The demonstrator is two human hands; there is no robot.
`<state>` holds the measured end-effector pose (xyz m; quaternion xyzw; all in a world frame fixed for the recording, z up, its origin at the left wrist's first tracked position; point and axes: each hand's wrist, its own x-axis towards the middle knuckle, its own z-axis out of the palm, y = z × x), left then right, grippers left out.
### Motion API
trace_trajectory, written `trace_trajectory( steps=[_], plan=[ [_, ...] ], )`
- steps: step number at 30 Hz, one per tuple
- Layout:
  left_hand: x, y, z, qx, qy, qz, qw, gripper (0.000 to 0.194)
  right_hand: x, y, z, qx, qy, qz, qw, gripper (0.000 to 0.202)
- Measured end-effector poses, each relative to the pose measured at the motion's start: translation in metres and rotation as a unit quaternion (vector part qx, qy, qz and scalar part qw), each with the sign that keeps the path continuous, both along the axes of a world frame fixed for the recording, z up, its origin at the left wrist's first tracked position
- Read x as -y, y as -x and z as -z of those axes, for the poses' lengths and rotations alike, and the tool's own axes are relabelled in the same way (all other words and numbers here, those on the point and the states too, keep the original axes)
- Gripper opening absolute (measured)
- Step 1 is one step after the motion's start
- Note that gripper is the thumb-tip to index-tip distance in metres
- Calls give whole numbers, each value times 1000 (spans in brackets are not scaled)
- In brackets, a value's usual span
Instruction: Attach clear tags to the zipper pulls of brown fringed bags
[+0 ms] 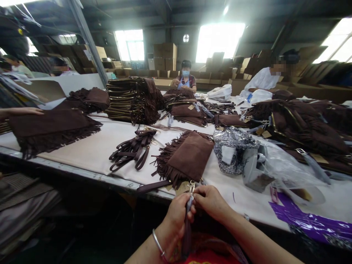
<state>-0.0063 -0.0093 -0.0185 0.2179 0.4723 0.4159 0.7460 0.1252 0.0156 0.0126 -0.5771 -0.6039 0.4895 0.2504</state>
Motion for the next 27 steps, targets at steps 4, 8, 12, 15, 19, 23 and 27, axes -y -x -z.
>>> trace_trajectory(
  steps=[4,8,12,15,19,23,27],
  plan=[
    [1,-3,-2,-101,-65,24,992,30,-4,-1,7,11,-14,2,1000,20],
    [4,-3,-6,-222,-173,42,959,38,-7,-4,12,-11,-29,25,999,16],
    [8,2,-12,-267,-243,47,931,36,2,-8,18,-85,36,71,993,26],
    [12,3,-17,-284,-275,79,915,30,12,-8,20,-170,57,69,981,28],
    [16,2,-22,-351,-305,95,880,26,21,-5,13,-271,97,71,955,26],
    [15,10,-27,-364,-330,116,863,22,21,-6,10,-293,111,99,944,29],
    [7,21,-26,-298,-264,102,912,22,19,-8,14,-320,123,114,932,31]
  ],
)
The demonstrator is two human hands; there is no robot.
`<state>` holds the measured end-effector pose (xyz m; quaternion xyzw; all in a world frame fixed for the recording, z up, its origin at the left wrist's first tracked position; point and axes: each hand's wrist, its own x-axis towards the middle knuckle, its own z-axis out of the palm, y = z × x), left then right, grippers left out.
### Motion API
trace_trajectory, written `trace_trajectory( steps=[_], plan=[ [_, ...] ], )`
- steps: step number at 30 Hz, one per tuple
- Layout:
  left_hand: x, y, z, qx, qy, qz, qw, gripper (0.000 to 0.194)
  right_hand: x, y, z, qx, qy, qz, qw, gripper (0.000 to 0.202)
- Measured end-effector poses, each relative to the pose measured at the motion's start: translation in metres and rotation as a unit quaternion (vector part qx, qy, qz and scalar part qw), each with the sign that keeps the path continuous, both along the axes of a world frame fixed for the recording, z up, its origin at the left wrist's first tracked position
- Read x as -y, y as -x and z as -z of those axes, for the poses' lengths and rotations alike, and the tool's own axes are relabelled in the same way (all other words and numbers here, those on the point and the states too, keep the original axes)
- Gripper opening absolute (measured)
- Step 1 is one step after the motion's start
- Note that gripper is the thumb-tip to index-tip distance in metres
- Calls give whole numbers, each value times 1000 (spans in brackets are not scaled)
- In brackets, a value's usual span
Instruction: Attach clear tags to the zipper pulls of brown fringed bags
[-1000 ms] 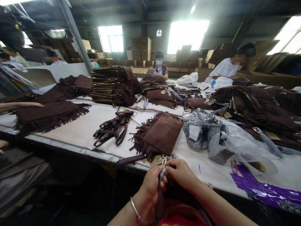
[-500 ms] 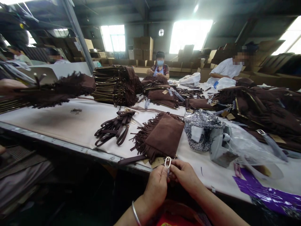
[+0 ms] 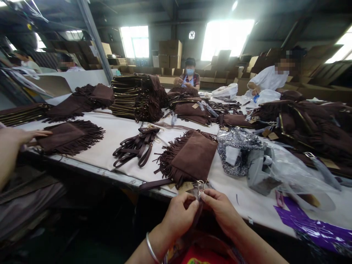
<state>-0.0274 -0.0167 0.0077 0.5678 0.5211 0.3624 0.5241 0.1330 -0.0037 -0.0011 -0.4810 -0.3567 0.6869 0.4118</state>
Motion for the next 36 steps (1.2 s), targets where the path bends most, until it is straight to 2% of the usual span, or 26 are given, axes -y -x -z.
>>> trace_trajectory(
  steps=[4,9,13,18,21,23,26,31,36],
  plan=[
    [-7,-1,8,57,74,-73,993,23,0,1,1,8,-6,-20,1000,33],
    [-8,-10,9,86,64,-106,989,20,2,2,-1,31,-10,-32,999,33],
    [-5,-10,7,26,8,-109,994,18,4,1,-2,29,-8,-42,999,35],
    [-5,-3,0,-137,-118,-85,980,15,2,6,-7,76,-23,-37,996,32],
    [-7,1,-6,-251,-194,-27,948,18,-2,8,-6,144,-48,-40,988,26],
    [-7,1,-9,-332,-239,14,912,20,-3,9,-2,193,-67,-38,978,23],
    [-4,-4,-10,-427,-282,41,858,17,-4,10,5,242,-91,-32,965,19],
    [12,-17,8,-493,-347,55,796,19,-2,7,3,225,-121,-62,965,20],
    [25,-22,28,-513,-397,3,762,35,0,0,-6,164,-143,-114,969,33]
  ],
)
